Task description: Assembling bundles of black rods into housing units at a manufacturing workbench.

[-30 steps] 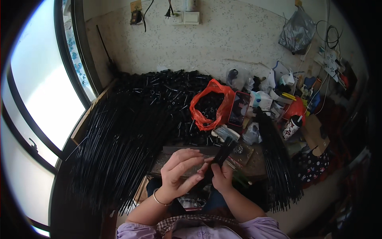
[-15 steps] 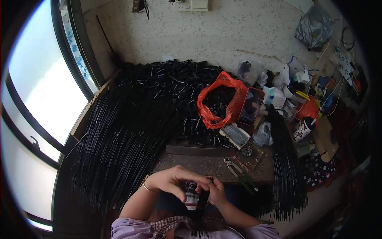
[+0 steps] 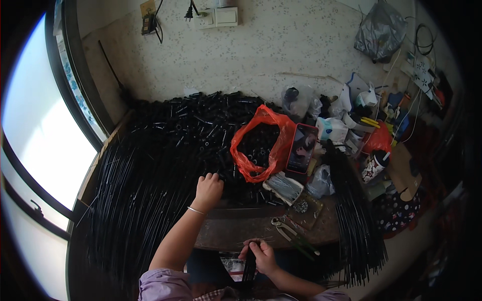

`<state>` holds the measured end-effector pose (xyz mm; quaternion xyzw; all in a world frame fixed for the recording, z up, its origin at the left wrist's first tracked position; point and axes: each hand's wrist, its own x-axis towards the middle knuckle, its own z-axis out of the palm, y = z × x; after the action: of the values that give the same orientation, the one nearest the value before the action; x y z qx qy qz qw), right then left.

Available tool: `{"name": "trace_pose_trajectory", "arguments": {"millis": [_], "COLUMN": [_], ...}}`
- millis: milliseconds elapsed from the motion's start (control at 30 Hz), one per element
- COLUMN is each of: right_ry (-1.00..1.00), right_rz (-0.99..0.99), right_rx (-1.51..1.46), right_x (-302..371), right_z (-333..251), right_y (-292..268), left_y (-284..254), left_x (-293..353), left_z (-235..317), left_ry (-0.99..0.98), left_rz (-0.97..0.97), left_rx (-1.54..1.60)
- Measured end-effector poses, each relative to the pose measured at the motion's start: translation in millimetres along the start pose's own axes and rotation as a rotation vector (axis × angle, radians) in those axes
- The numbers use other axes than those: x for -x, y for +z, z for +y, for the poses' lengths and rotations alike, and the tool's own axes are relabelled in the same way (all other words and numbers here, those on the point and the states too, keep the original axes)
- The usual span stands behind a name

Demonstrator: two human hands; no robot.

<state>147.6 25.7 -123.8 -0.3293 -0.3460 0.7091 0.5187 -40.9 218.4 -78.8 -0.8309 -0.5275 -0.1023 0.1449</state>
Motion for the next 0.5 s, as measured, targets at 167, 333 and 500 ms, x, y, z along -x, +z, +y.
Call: {"name": "trace_pose_trajectory", "arguments": {"millis": [167, 333, 500], "right_ry": [0.015, -0.078, -0.059], "right_rz": [0.049, -0.037, -0.052], "right_rx": [0.059, 0.155, 0.131], "right_x": [10, 21, 13], "right_z": [-8, -18, 3], "right_y": [18, 41, 24], "left_y": [-41, -73, -84], "left_x": [2, 45, 57], "left_z": [-7, -21, -7], "left_ry": [-0.312, -0.450, -0.529], "left_rz": [0.284, 0.397, 0.370], "left_rx": [0.631, 1.205, 1.987]}}
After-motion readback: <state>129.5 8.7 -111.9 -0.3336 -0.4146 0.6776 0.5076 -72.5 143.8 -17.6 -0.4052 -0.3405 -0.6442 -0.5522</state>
